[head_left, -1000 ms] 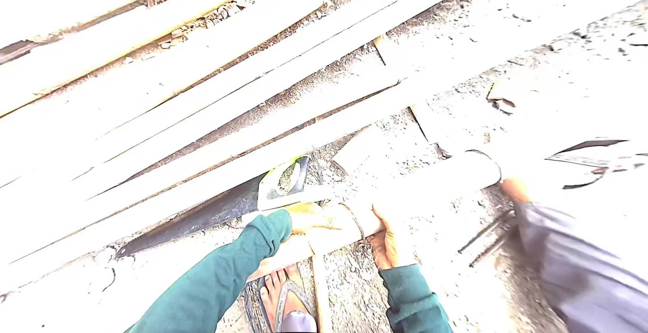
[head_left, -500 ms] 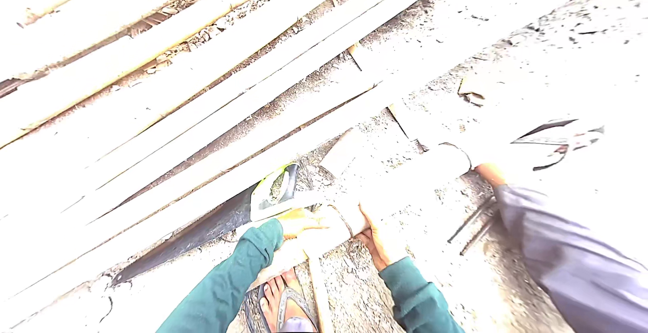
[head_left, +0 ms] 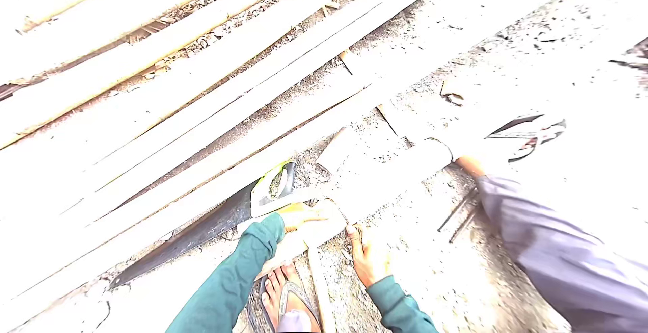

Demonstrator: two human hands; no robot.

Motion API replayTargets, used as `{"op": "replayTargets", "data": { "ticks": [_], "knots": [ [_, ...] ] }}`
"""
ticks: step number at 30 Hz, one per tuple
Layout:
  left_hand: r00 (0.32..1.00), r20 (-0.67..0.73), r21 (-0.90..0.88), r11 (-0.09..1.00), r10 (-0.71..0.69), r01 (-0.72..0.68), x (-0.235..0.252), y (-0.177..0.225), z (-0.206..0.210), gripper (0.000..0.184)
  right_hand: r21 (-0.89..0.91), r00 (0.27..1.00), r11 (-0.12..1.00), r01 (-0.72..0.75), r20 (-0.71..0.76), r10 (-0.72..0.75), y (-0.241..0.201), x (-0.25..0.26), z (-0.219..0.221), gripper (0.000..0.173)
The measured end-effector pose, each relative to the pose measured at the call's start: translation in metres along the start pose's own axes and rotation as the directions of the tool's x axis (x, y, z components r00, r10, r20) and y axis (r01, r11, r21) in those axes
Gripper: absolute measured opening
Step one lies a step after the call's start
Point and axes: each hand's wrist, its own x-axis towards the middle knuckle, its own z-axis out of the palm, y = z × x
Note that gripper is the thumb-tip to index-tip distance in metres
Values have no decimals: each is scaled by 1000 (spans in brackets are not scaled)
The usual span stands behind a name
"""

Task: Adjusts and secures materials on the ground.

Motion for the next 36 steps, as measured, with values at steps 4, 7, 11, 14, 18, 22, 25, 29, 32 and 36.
{"op": "replayTargets", "data": {
  "ticks": [4, 7, 11, 14, 18, 22, 25, 29, 32, 36],
  "knots": [
    [1000, -24, -10, 1000, -6, 6, -1, 1, 1, 59, 720, 868, 513, -468, 264, 421, -6, 7, 7, 34],
    [1000, -24, -8, 1000, 7, -7, -1, 0, 1, 61, 744, 616, -142, -653, 630, 473, -19, 10, 3, 41],
    [1000, -25, 0, 1000, 17, -17, -2, 3, -1, 60, 628, 666, 287, -723, 523, 532, -14, 10, -16, 39],
    [1000, -20, 32, 999, 12, -11, 2, 0, -2, 63, 273, 927, 886, -374, 81, 367, 2, -9, -26, 47],
    [999, -26, 44, 999, 22, -21, 2, -1, -1, 65, -286, 977, 938, 197, -28, -213, 3, -11, -26, 40],
    [999, -35, -15, 999, 30, -31, -1, 0, 0, 61, -414, 958, 868, 274, 202, -206, -8, 2, -24, 41],
    [997, -58, -3, 999, 47, -47, 1, -3, 1, 59, -418, 888, 799, 431, 41, -458, 9, 2, -12, 31],
    [996, -76, 29, 998, 54, -52, 3, -3, 2, 58, -102, 993, 988, 114, 17, -113, -1, 1, -9, 32],
    [995, -83, 20, 998, 53, -52, 2, -1, 2, 57, 543, 905, 730, -415, 159, 396, -7, 6, 0, 23],
    [993, -104, -38, 998, 46, -51, 0, -2, 0, 58, 510, 812, 632, -583, 393, 432, 0, 14, -17, 27]
  ]
}}
